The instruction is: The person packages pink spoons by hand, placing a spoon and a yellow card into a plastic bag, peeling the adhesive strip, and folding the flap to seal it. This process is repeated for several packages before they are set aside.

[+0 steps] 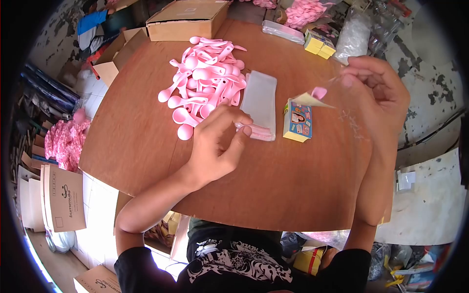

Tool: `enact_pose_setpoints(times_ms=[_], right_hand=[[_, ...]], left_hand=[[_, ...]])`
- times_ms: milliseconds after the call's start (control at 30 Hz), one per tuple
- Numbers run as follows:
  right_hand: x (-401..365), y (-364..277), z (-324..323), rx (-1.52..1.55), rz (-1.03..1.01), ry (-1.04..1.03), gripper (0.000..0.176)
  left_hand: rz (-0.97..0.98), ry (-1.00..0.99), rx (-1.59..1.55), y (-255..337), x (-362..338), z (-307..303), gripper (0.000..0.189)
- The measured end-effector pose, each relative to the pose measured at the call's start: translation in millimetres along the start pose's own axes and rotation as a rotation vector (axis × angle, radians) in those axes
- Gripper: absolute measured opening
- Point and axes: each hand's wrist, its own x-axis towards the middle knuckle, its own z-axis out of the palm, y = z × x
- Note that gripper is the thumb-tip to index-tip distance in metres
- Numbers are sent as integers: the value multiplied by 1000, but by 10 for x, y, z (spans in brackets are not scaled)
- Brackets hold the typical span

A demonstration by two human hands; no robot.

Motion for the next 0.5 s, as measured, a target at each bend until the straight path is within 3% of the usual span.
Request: enact_pose_setpoints(times_ms=[67,100,167,200,267,300,400,500], right_hand=[[-91,-129,55,106,22,-53,20],[-139,-202,86,104,22,-50,20],[-215,-333,175,248,244,-127,17],[-265,-320,250,248,246,-124,17],[-424,-152,457,494,444,-222,15],[-480,-74,533,525,481,-242,15],[-625,113,740,561,550,-245,11],[-682,143,818,-46,-1,-128,10]], left_hand=[[-195,-10,-58,9,-10,4,22],[-192,-13,-59,43,-12,30,22],[-309,81,-417,123,-14,88,31],[-309,78,-416,110,-15,93,31],[-202,-261,-729,58,-12,96,47],[-312,-358,-778,85,-6,65,44],[-559,-348,-663,106,-45,179,37],[-475,-298,-526,52,-64,221,30]])
